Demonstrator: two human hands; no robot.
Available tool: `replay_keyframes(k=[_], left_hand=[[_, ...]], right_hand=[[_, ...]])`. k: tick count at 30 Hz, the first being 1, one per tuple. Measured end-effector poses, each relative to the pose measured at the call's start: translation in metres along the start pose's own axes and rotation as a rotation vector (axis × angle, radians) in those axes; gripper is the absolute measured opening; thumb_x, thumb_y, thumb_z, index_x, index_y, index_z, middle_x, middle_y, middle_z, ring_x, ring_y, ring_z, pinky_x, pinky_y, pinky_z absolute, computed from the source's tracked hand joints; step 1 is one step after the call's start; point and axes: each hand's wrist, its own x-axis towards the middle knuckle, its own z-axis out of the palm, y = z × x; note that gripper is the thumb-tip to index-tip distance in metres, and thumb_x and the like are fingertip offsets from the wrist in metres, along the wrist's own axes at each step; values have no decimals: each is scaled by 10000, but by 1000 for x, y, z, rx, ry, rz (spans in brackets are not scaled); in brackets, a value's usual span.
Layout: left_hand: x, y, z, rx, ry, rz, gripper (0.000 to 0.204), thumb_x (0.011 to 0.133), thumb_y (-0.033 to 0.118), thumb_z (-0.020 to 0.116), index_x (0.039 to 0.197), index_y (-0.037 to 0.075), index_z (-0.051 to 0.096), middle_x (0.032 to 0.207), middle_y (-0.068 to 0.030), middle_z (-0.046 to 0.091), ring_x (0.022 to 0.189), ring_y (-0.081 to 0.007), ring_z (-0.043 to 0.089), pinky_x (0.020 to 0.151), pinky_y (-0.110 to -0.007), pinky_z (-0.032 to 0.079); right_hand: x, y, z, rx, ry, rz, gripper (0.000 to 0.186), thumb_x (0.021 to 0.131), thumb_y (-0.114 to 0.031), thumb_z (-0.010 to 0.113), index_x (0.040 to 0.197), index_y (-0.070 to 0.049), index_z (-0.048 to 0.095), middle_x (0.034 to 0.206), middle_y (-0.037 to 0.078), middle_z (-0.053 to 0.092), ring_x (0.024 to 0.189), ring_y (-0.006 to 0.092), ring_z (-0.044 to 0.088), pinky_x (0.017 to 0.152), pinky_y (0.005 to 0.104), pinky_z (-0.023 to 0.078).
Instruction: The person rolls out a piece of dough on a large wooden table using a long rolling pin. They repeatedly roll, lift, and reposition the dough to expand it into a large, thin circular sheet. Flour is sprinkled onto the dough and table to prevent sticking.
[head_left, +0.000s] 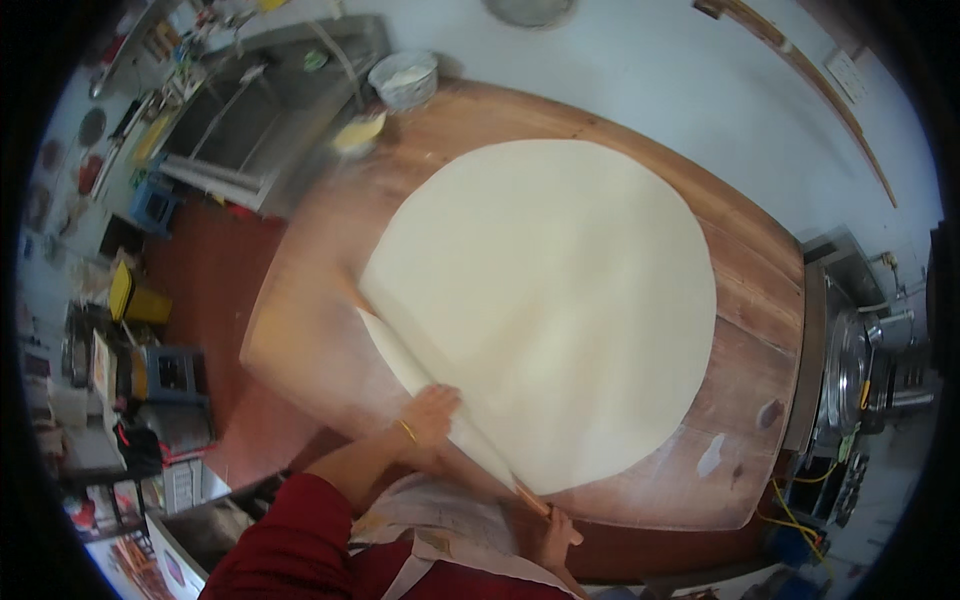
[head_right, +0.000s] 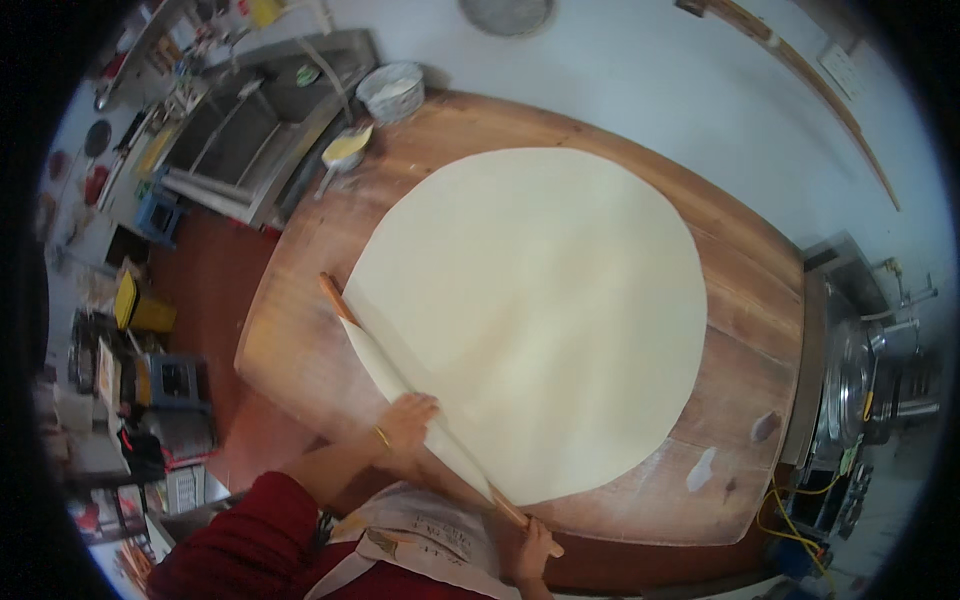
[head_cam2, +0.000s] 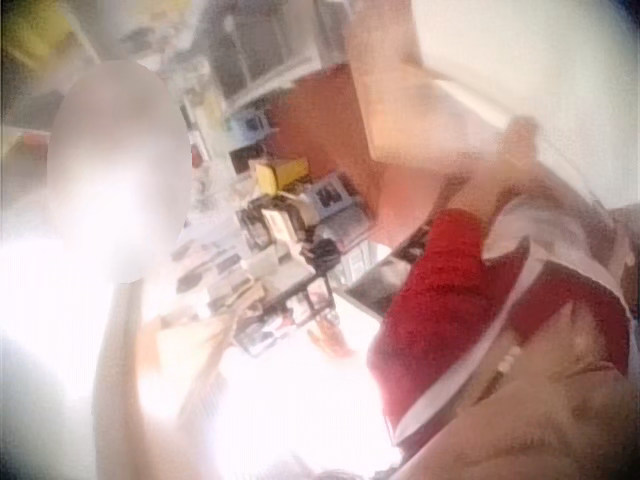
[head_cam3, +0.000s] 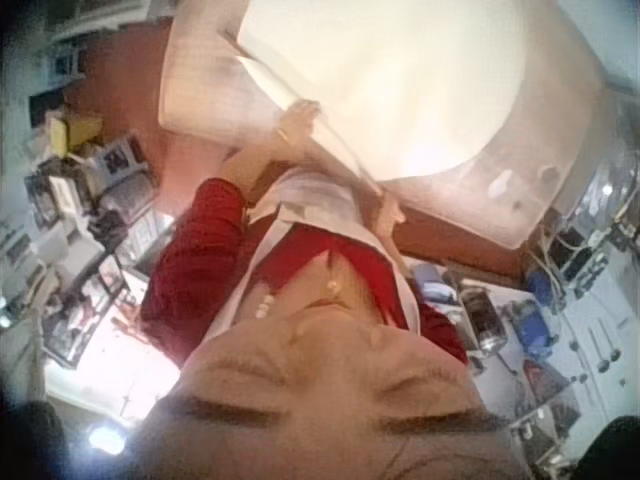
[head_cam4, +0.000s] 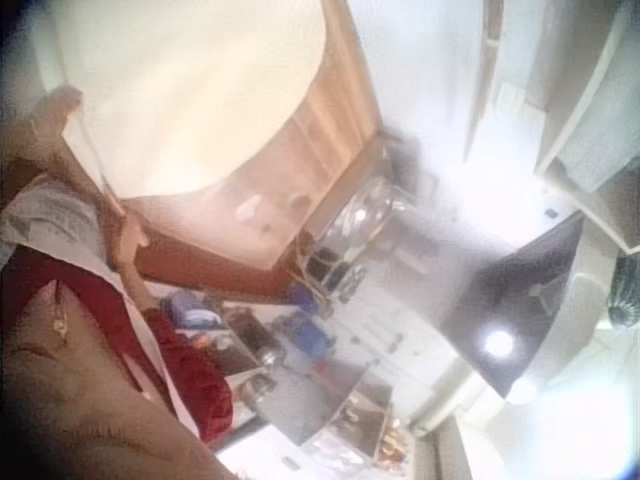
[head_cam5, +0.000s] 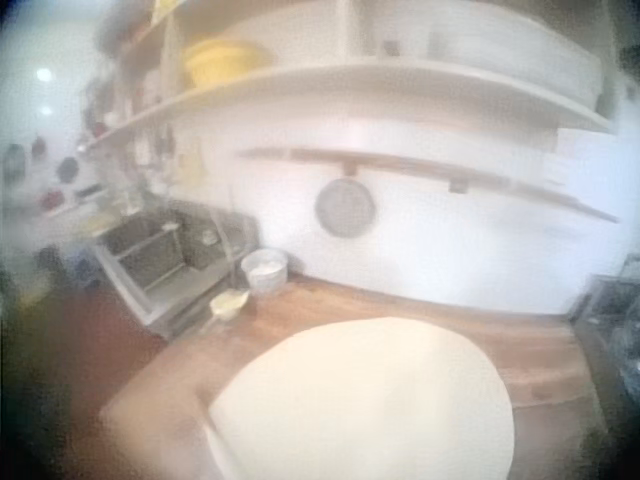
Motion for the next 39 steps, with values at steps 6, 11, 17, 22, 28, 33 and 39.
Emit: replay_keyframes(k=[6,11,17,22,28,33,39], left_hand=[[-111,-82,39,-19,206,-174,411,760,171,575,1154,60,536,1244,-111,500,1188,-285,436,1023,-418,323],[-145,-123,12,24,259,-309,215,709,151,648,912,115,586,996,-81,572,1015,-265,516,928,-425,378],[-55,-51,-1,-302,430,-99,168,696,182,662,822,128,565,798,-53,556,799,-255,555,696,-390,456],[-8,66,26,-402,628,-318,163,688,133,610,850,121,602,809,-70,577,818,-266,572,724,-390,455],[-87,74,34,-173,884,-1113,211,712,94,645,910,52,586,826,-120,592,687,-272,565,610,-358,467],[-52,180,109,-1824,1083,-1470,225,827,236,585,697,52,582,593,-22,542,519,-111,495,468,-263,405],[3,220,60,-2290,312,-1438,268,847,319,578,869,53,563,644,-62,598,540,-138,554,470,-269,438]], right_hand=[[-20,-11,96,156,-618,335,306,814,-144,576,1060,37,559,980,222,590,917,328,568,776,367,446],[7,-70,60,-85,-637,-8,290,796,-211,592,1018,-24,587,936,195,611,866,330,595,768,397,453],[178,48,-110,-416,81,-285,160,649,-62,623,808,-41,620,738,166,598,747,340,580,714,427,449],[217,86,-155,-403,494,-127,433,626,58,680,1026,-39,546,1042,158,544,965,311,517,916,432,353],[149,133,-88,1079,392,676,298,905,-191,532,1166,-75,446,1138,98,465,1124,233,416,863,358,425],[108,86,-59,1506,85,903,339,905,-286,520,1171,-85,458,1197,123,461,1159,262,412,921,393,413],[125,28,-31,1260,-351,1039,355,896,-350,532,1111,-68,507,1090,117,548,1026,270,532,849,439,465]])
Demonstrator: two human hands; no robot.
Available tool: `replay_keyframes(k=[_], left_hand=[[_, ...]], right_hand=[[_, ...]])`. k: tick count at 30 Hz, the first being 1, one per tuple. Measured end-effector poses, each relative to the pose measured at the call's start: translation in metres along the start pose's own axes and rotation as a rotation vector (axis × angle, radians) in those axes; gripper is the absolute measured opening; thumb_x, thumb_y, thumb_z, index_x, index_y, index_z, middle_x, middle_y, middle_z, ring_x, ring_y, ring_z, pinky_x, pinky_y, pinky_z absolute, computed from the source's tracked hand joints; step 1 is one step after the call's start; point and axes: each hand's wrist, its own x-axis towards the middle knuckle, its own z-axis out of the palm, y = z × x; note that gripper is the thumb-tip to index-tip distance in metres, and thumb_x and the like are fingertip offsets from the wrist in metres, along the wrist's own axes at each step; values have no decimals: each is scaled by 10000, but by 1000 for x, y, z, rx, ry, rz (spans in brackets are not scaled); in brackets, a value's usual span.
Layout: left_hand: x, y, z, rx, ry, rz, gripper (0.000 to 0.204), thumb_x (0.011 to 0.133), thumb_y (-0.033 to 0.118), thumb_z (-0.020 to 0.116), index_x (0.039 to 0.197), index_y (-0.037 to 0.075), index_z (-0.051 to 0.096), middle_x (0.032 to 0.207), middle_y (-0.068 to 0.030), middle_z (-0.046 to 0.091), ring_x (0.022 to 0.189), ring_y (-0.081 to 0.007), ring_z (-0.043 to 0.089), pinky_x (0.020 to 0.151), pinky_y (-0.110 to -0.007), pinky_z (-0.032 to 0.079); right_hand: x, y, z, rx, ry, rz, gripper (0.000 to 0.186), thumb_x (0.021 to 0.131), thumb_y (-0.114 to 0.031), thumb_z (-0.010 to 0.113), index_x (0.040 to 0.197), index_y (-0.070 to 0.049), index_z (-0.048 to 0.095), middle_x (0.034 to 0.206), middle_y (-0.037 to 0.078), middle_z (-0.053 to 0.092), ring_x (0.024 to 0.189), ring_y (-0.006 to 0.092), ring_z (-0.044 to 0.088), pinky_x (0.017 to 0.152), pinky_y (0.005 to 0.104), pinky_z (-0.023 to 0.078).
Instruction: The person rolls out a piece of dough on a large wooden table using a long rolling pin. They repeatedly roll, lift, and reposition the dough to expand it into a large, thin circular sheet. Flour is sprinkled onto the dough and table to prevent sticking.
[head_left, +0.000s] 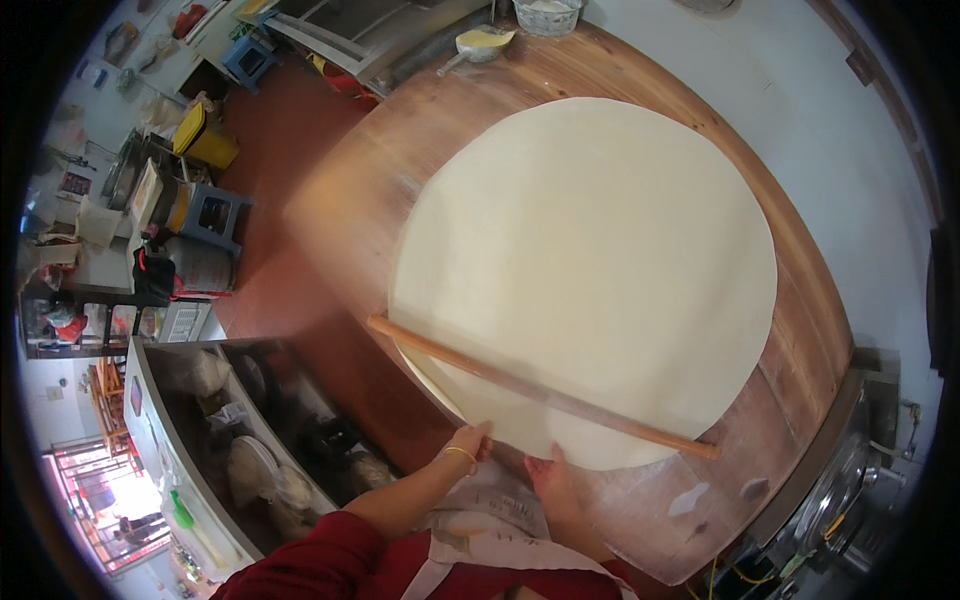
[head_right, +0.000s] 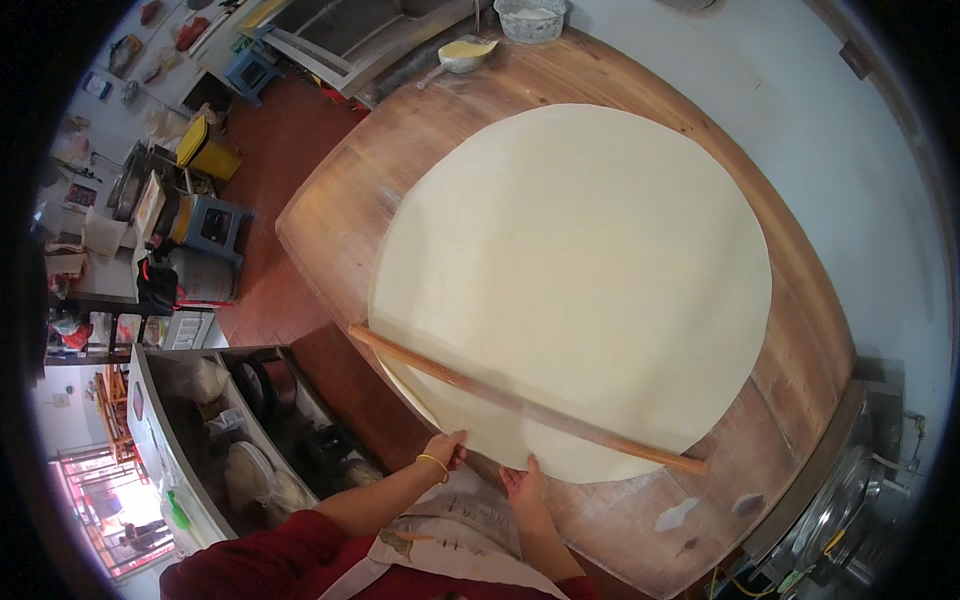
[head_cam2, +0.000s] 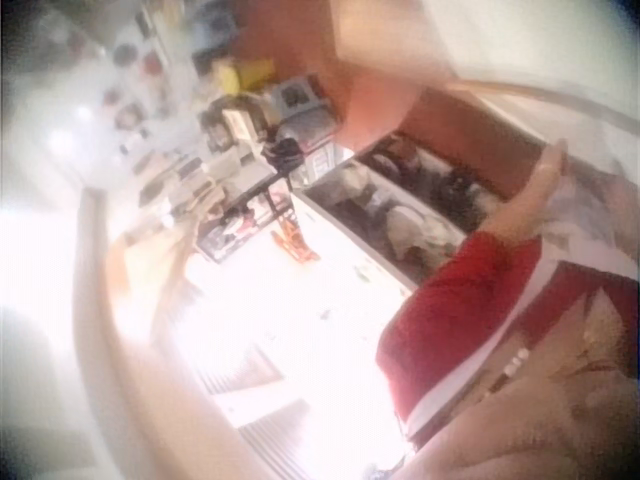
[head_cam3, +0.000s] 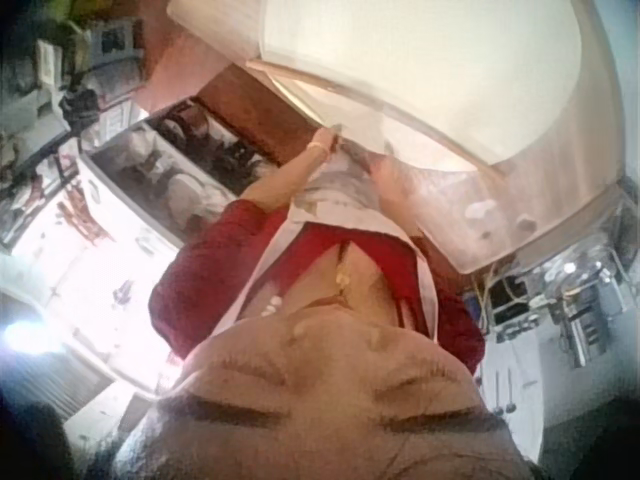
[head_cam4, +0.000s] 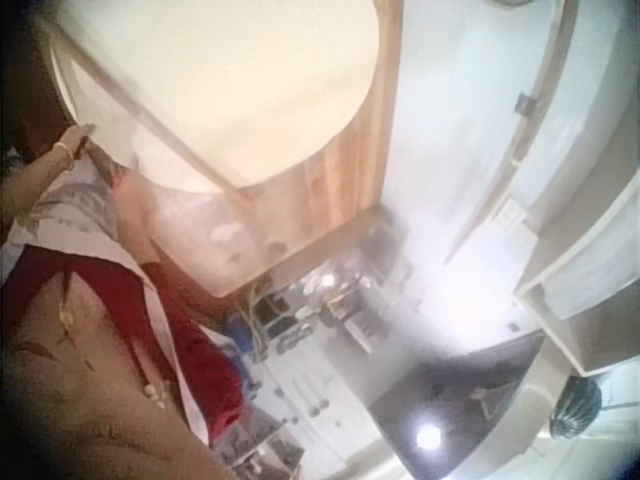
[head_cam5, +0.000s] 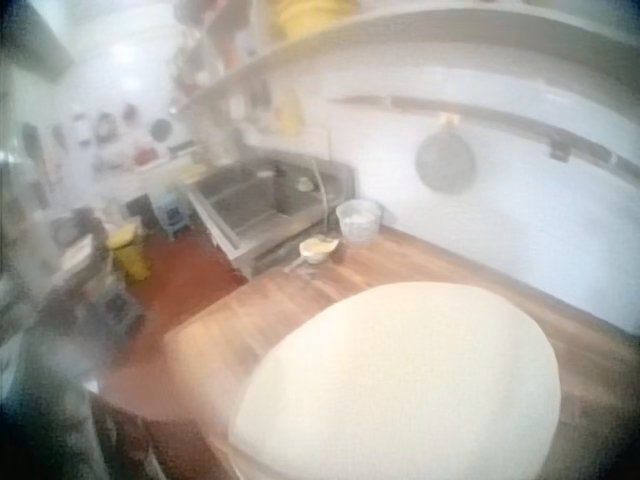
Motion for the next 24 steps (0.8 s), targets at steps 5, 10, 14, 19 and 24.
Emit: replay_keyframes(k=[5,10,14,19,24], left_hand=[[-7,88,63,529,-39,781,423,861,342,557,1152,38,515,1081,-133,567,981,-219,549,774,-343,456],[27,100,61,1773,50,1287,558,844,296,536,1327,62,381,1393,-121,348,1276,-267,337,1045,-406,277],[-3,19,4,1812,-109,1245,590,853,331,507,1342,41,353,1411,-118,330,1291,-259,318,1066,-412,246],[27,125,68,1697,66,1406,552,857,298,492,1304,-10,395,1405,-148,342,1301,-279,308,1077,-405,228],[23,107,60,1710,-258,1013,552,853,236,467,1331,-13,347,1410,-146,329,1324,-292,263,1098,-388,190]], right_hand=[[-8,-68,69,-186,-257,-642,281,912,-240,513,1090,-23,526,1049,152,568,952,271,576,852,381,463],[0,-71,110,-1900,-140,-1599,417,844,-156,536,1215,21,468,1261,200,477,1193,340,419,997,458,321],[-38,-6,40,-1840,-307,-1380,538,840,-204,517,1298,37,372,1348,238,370,1269,351,336,1040,462,262],[24,-77,131,-1899,-4,-1427,568,895,-259,462,1338,62,310,1399,244,300,1307,362,277,1079,438,200],[6,-42,88,-1961,-66,-1392,547,905,-268,436,1326,61,318,1409,210,296,1303,347,281,1070,448,226]])
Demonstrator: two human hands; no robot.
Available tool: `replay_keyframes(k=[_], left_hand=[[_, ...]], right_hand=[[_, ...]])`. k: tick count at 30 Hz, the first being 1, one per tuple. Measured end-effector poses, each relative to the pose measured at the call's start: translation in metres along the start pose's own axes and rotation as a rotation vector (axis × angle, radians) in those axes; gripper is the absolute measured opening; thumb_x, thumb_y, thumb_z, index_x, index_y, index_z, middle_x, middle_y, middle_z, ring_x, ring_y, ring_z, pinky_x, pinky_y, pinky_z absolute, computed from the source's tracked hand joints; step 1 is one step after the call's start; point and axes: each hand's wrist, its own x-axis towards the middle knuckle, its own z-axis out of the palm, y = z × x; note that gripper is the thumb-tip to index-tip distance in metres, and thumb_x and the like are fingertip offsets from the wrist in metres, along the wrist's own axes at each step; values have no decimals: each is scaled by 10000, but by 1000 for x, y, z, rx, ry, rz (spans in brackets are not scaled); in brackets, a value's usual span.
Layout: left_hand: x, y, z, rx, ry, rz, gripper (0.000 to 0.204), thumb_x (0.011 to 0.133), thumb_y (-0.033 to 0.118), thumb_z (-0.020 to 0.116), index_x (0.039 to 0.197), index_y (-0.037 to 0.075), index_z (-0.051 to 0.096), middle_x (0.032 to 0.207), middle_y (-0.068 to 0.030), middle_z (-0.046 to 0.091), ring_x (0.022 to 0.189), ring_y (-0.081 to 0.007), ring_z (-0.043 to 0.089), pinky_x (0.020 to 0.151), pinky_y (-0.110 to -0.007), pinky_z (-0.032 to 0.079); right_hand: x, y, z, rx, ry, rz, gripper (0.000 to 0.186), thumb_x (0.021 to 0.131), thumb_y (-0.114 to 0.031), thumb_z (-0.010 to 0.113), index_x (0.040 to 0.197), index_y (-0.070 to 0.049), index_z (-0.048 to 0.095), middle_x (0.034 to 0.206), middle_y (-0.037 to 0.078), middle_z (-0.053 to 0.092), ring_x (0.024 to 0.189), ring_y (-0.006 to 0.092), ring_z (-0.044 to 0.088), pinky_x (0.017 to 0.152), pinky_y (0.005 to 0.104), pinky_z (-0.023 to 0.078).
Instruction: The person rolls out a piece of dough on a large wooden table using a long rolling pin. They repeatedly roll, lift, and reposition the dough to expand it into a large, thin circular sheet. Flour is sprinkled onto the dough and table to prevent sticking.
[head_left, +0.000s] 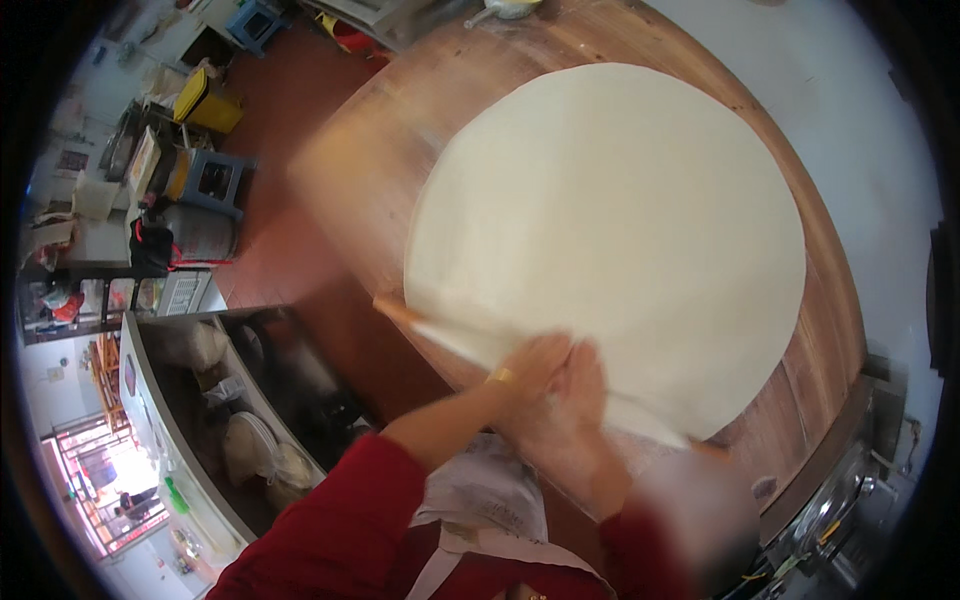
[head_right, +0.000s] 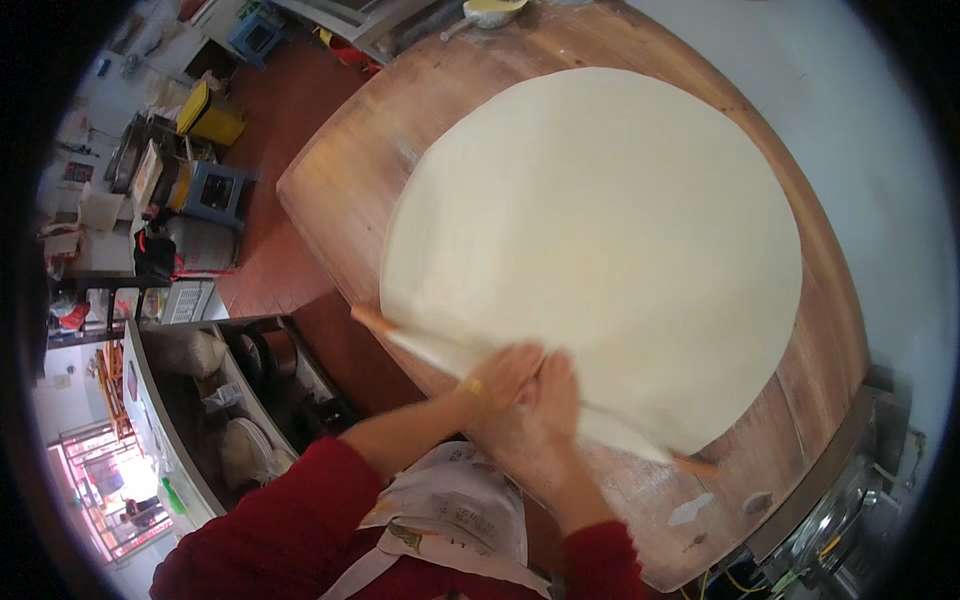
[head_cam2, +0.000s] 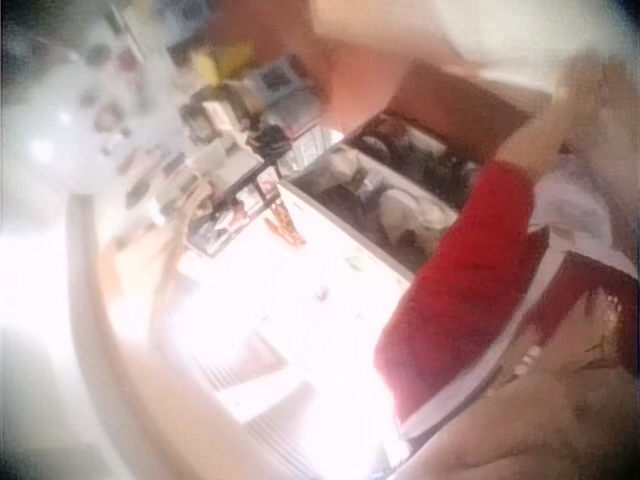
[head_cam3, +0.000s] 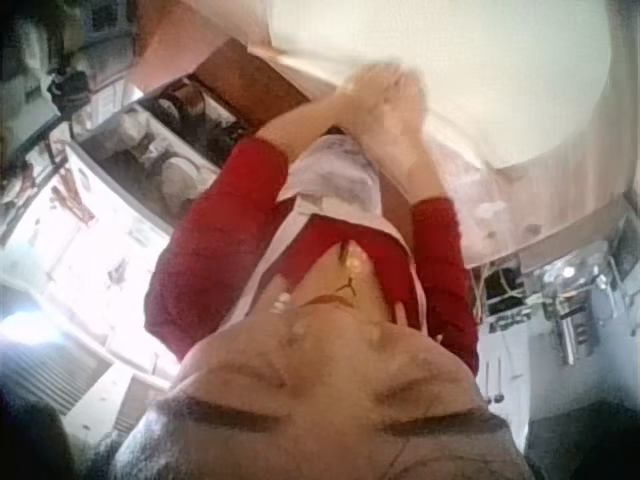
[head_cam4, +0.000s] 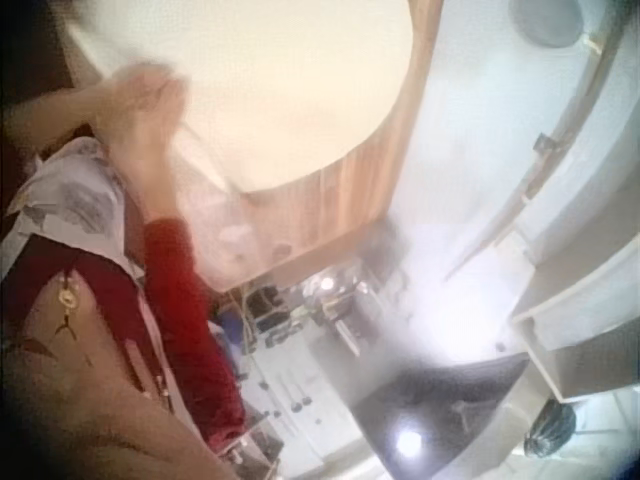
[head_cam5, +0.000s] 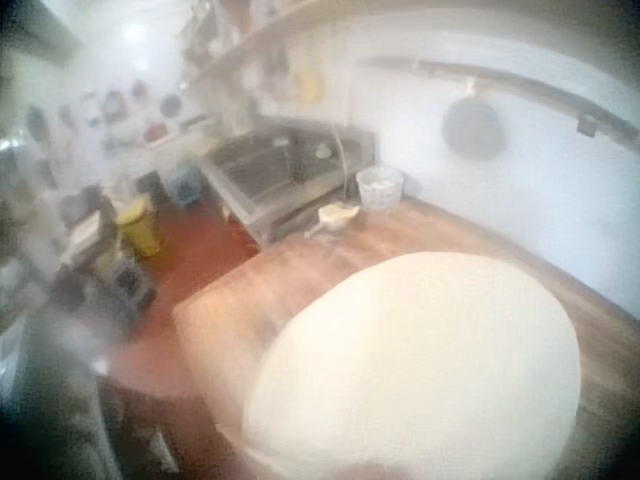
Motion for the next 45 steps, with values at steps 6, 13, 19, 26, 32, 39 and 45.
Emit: replay_keyframes(k=[6,13,19,26,32,39,45], left_hand=[[-15,1,22,-100,138,99,499,852,208,442,1292,-20,382,1369,-167,364,1285,-302,312,1081,-387,223],[-62,9,39,226,106,158,514,889,244,384,1346,15,335,1409,-133,327,1317,-276,277,1084,-394,213],[24,-6,4,20,258,-11,507,891,259,432,1321,-1,364,1361,-179,385,1284,-302,326,1070,-408,236],[-64,-34,44,405,-6,121,657,882,353,463,1390,-1,245,1449,-159,246,1340,-310,232,1086,-445,195],[80,-29,-42,222,302,49,614,889,343,448,1367,-2,275,1432,-183,267,1336,-297,229,1085,-432,195],[190,48,-92,463,151,259,594,867,398,491,1317,26,380,1380,-166,366,1299,-301,303,1078,-444,198],[328,29,-194,564,343,143,596,855,439,497,1327,94,386,1319,-109,445,1244,-263,378,1059,-440,237]], right_hand=[[5,-6,-1,51,18,-13,579,910,-304,418,1348,54,295,1406,237,288,1316,360,256,1086,465,187],[-23,-29,15,255,-107,185,595,918,-316,417,1355,62,273,1413,242,262,1323,373,229,1092,452,178],[48,0,-16,118,147,236,584,885,-272,460,1328,77,306,1386,262,301,1299,379,264,1078,415,219],[-91,48,-13,75,142,269,576,880,-298,472,1306,71,353,1360,253,347,1283,375,297,1066,491,207],[89,138,-69,-71,374,335,581,886,-307,459,1313,71,344,1387,232,324,1333,344,232,1082,494,165],[138,166,-130,-9,123,69,584,831,-271,573,1321,-16,386,1393,154,357,1315,306,287,1089,487,175],[199,266,-168,-237,360,99,668,763,-304,666,1319,-50,397,1351,147,400,1275,308,345,1090,469,193]])
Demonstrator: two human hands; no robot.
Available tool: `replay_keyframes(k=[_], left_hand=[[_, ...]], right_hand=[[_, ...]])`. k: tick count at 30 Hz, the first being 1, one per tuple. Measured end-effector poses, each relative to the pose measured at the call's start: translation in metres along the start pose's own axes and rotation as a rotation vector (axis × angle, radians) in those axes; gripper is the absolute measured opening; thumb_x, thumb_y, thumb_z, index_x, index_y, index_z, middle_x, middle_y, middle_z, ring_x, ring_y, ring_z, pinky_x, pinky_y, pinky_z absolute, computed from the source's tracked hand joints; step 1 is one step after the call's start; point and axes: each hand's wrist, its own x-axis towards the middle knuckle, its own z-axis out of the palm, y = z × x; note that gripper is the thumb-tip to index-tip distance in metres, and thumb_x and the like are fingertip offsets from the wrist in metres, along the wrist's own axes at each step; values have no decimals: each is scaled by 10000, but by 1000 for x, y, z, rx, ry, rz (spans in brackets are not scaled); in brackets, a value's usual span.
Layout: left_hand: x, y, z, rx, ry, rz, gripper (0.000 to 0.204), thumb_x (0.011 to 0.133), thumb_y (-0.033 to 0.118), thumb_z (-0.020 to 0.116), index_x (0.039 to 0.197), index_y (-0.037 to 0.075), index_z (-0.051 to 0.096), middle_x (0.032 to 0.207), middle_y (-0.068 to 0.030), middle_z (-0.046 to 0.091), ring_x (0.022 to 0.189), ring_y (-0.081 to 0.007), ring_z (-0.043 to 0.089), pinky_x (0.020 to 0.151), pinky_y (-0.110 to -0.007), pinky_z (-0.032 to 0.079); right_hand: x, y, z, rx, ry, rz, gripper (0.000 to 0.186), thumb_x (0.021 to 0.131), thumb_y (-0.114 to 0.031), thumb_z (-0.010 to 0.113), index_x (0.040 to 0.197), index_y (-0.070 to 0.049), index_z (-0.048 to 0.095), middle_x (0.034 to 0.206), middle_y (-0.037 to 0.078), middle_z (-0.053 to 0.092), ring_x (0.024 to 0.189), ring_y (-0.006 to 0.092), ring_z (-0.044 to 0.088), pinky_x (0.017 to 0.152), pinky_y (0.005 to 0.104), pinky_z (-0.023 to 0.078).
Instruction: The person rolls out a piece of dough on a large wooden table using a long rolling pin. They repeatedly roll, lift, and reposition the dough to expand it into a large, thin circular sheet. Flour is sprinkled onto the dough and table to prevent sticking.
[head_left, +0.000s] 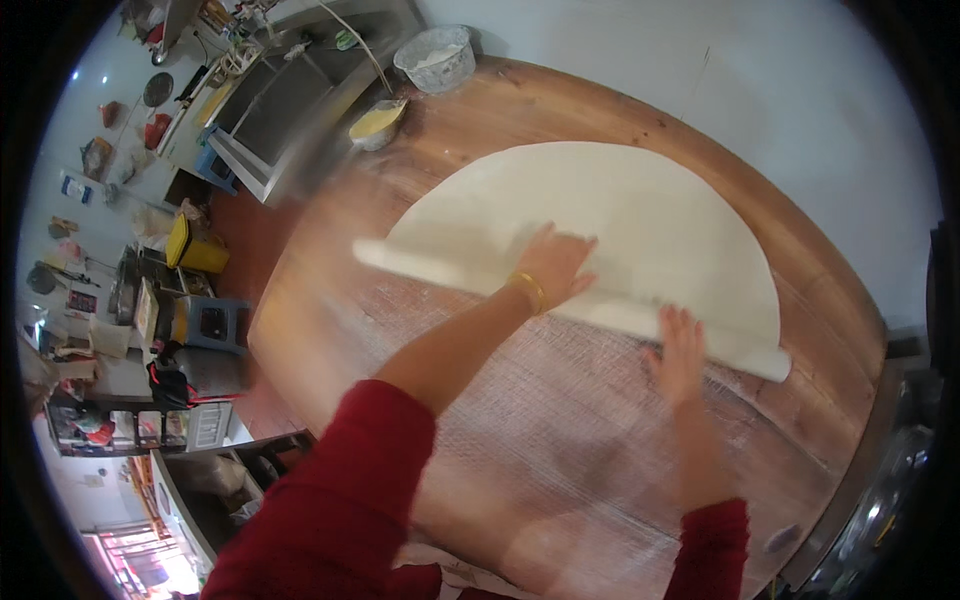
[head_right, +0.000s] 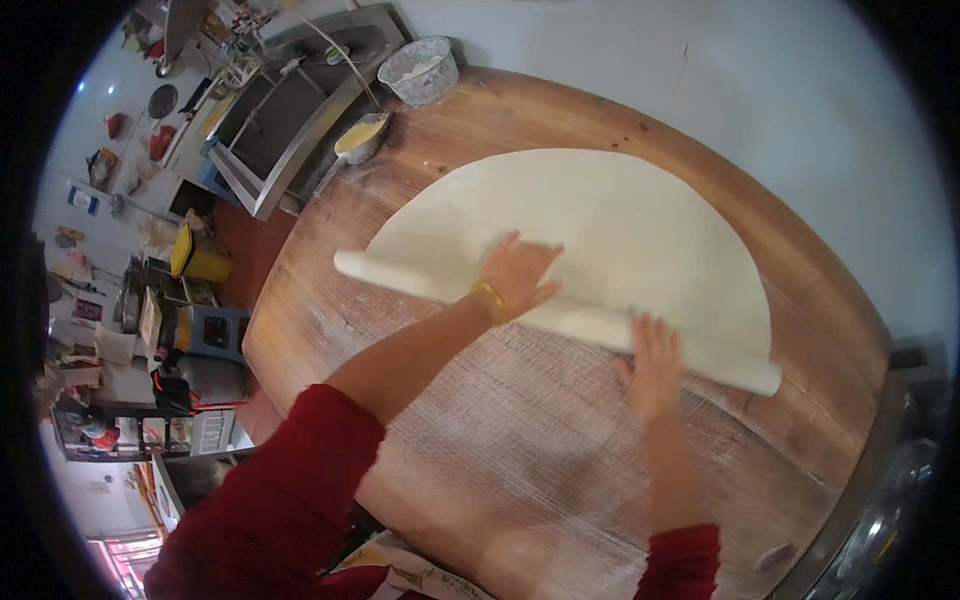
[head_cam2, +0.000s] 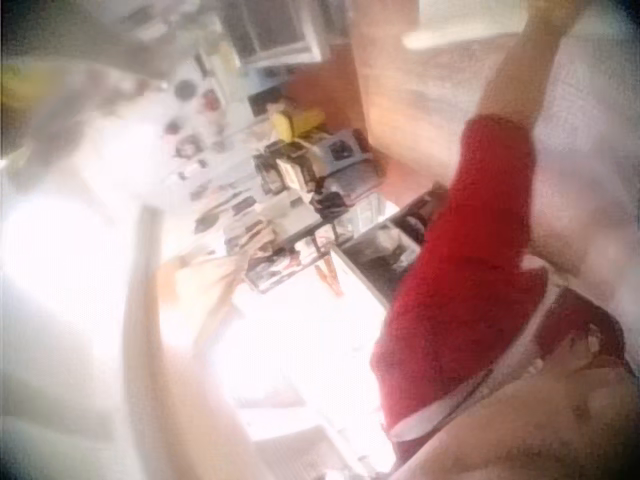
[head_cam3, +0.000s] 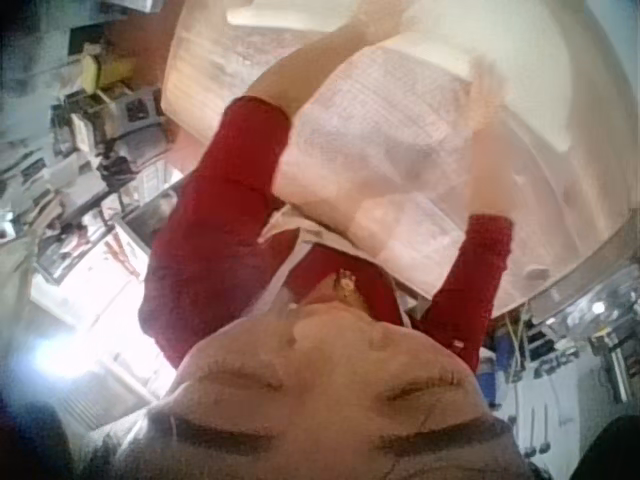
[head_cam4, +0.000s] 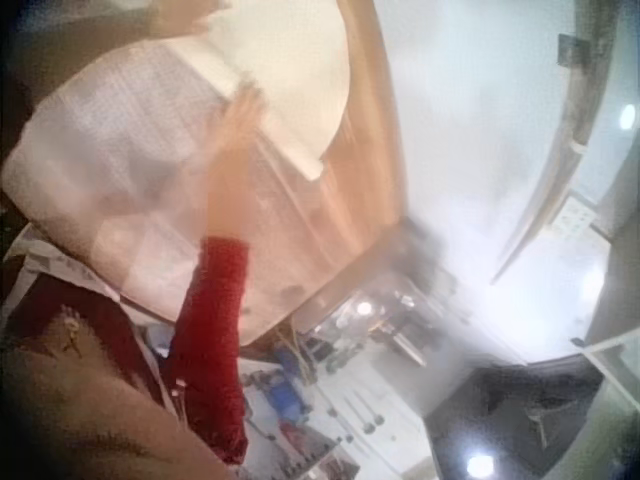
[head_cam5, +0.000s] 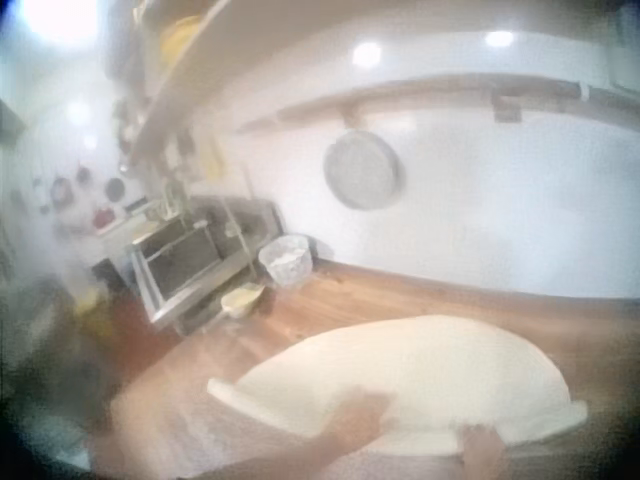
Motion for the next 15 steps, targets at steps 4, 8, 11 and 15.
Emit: replay_keyframes(k=[4,8,11,15], left_hand=[[-9,-34,21,0,148,61,623,749,461,638,1250,133,467,1151,-94,543,1100,-254,483,991,-431,325],[11,-41,-10,-34,-16,45,564,721,457,667,1145,112,531,1062,-100,570,1008,-266,535,875,-413,411],[-25,-25,-2,-14,-69,63,478,698,375,690,1066,102,556,1015,-96,575,976,-274,550,818,-420,436],[-244,-20,32,-103,-231,178,424,650,224,667,1045,99,574,991,-119,575,936,-308,547,798,-436,429]], right_hand=[[66,11,-17,13,-122,98,716,638,-341,759,1238,-69,479,1159,126,536,1085,312,483,968,442,346],[81,7,-36,25,-163,109,672,610,-362,776,1172,-80,536,1055,128,583,997,290,537,888,410,405],[32,-18,-39,-29,-149,150,682,590,-449,758,1140,-93,567,1032,134,602,986,284,552,868,395,426],[-171,-155,-5,122,-407,272,623,600,-450,733,1093,-94,599,1008,173,618,945,347,568,863,471,408]])
